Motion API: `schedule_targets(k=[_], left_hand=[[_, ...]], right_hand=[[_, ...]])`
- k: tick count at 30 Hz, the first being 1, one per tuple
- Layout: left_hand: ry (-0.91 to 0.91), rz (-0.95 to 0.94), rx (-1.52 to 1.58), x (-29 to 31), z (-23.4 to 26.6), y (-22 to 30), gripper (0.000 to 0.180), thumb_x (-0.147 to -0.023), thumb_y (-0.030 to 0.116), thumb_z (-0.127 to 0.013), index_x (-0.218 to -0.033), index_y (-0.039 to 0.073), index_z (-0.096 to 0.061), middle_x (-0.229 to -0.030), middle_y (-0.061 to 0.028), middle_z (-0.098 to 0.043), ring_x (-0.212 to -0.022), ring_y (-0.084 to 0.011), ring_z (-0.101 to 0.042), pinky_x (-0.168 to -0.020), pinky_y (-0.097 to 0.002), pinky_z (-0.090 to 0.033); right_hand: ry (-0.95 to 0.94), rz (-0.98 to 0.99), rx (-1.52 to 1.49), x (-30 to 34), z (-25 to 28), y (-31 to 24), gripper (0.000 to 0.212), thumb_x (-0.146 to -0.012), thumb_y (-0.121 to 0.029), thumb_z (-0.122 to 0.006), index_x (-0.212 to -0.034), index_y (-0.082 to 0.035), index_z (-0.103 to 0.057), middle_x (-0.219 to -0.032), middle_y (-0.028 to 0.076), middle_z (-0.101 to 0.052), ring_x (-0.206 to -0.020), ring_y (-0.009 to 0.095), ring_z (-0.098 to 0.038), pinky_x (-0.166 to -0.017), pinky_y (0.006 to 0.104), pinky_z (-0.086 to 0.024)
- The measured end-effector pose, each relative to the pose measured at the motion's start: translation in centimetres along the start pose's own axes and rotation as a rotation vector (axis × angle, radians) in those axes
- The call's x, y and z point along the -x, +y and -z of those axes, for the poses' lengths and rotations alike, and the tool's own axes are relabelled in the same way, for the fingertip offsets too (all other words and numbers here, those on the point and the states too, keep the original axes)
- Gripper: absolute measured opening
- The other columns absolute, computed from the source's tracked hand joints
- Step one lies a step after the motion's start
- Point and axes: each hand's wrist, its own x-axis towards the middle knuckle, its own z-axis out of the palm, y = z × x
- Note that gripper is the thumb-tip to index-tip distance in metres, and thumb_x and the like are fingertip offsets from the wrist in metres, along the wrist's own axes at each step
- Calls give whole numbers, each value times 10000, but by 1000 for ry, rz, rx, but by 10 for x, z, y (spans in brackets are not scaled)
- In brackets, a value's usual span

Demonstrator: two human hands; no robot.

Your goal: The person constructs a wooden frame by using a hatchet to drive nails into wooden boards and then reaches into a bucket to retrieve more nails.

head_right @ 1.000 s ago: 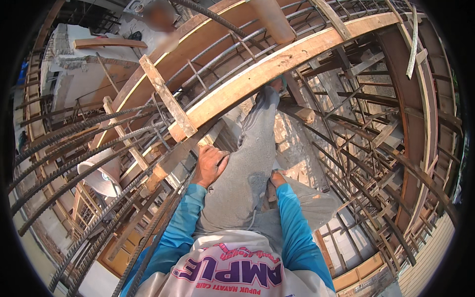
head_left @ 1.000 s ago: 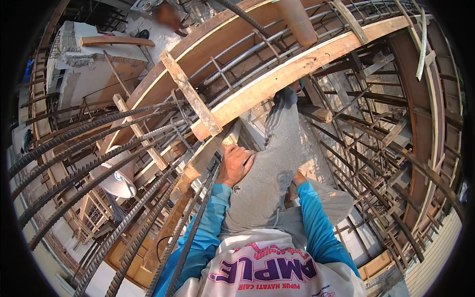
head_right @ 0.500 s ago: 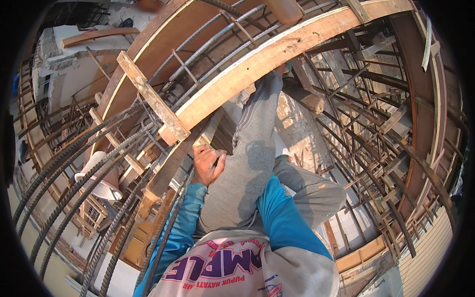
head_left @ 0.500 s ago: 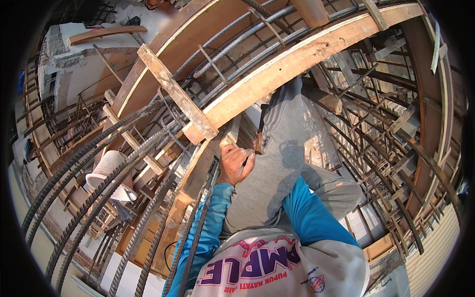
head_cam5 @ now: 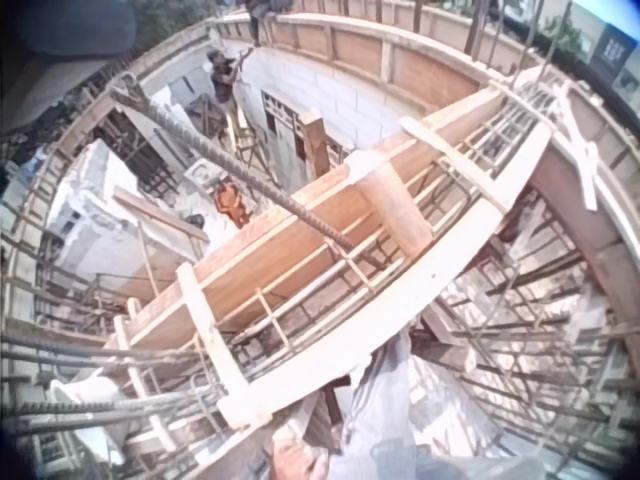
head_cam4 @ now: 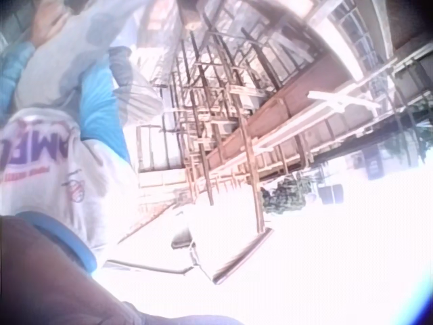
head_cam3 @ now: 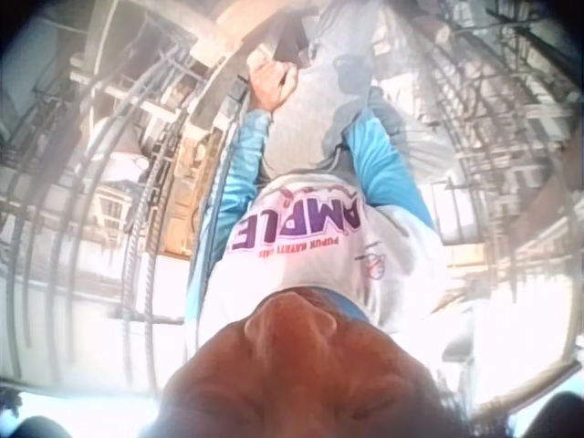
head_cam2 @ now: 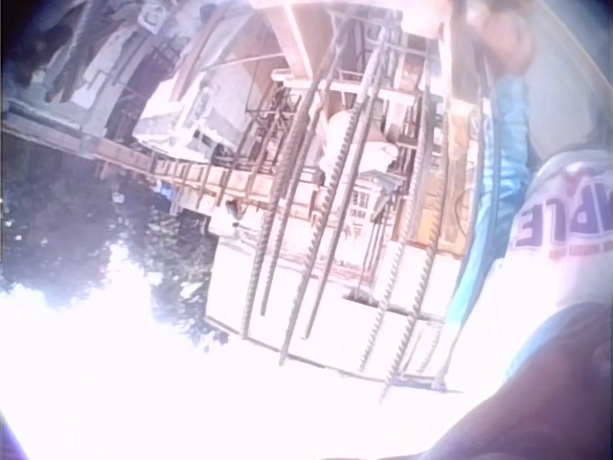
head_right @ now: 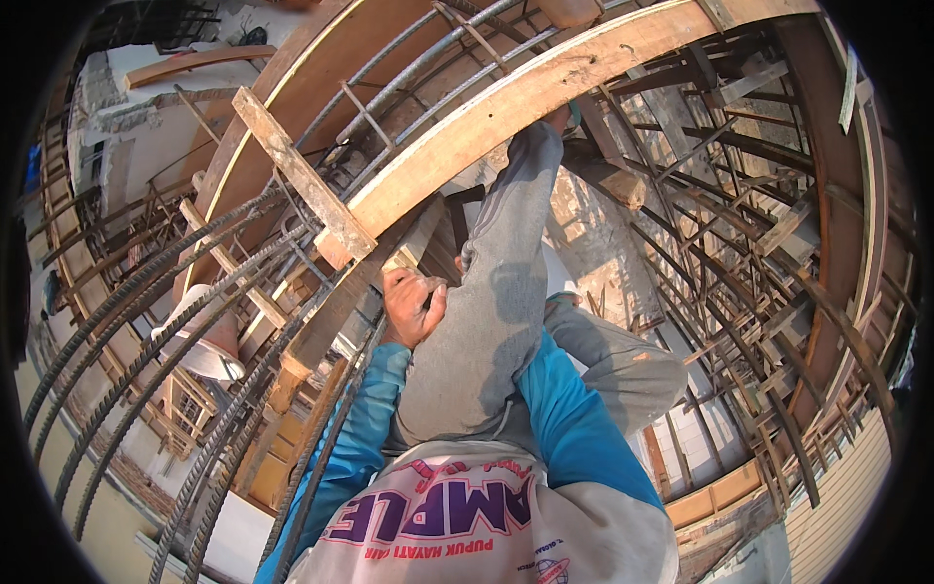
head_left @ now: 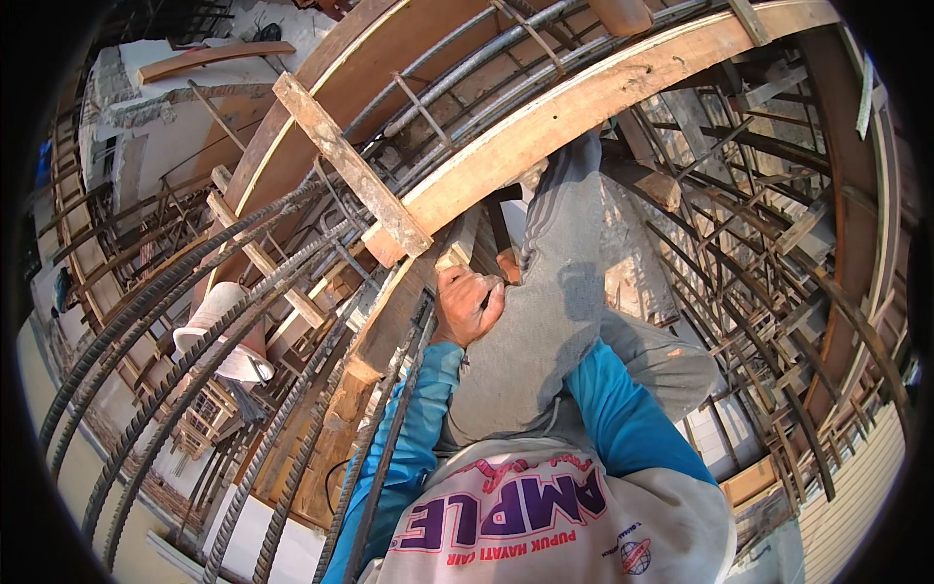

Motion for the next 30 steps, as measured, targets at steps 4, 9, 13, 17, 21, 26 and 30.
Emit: schedule_targets(k=[4,9,13,17,21,26,30], left_hand=[[31,-24,-2,-1,-2,-2,62,-727,92,-664,-769,69,-624,-654,-54,-582,-614,-226,-552,-744,-338,-379],[28,-22,14,-2,2,3,67,-727,89,-664,-767,65,-616,-657,-59,-587,-616,-229,-560,-739,-343,-388],[33,-12,-1,-1,2,2,72,-730,94,-666,-769,65,-613,-653,-66,-579,-618,-236,-561,-726,-349,-399],[36,-31,8,4,-3,-5,81,-734,115,-667,-750,70,-601,-651,-66,-561,-631,-241,-556,-739,-355,-410],[10,-24,33,2,1,-5,44,-755,103,-654,-763,77,-620,-676,-47,-596,-632,-213,-568,-740,-343,-411],[65,8,61,7,4,-4,100,-739,130,-659,-713,72,-582,-637,-68,-542,-615,-240,-541,-755,-358,-421],[96,4,17,7,0,-6,102,-750,142,-663,-728,68,-596,-647,-64,-556,-636,-237,-551,-758,-354,-419]], right_hand=[[-15,-6,1,17,-6,6,407,-938,-278,-375,-1177,-4,-559,-1134,223,-586,-1093,368,-509,-931,375,-402],[3,0,0,20,0,1,407,-940,-278,-377,-1182,-5,-556,-1131,222,-588,-1094,367,-510,-931,373,-401],[-12,16,9,19,0,-5,406,-941,-279,-378,-1187,-6,-553,-1130,221,-589,-1094,365,-510,-932,371,-401],[-18,12,28,27,5,2,406,-942,-279,-380,-1191,-7,-551,-1128,220,-589,-1094,364,-510,-933,370,-400],[-14,19,53,27,14,0,406,-943,-279,-381,-1195,-8,-548,-1126,219,-590,-1094,363,-511,-934,368,-400],[-31,59,110,17,24,-12,406,-945,-280,-383,-1200,-9,-545,-1124,218,-592,-1094,361,-511,-935,366,-399],[-31,61,109,16,34,-12,406,-946,-280,-385,-1205,-10,-543,-1123,217,-593,-1094,360,-511,-935,365,-399]])
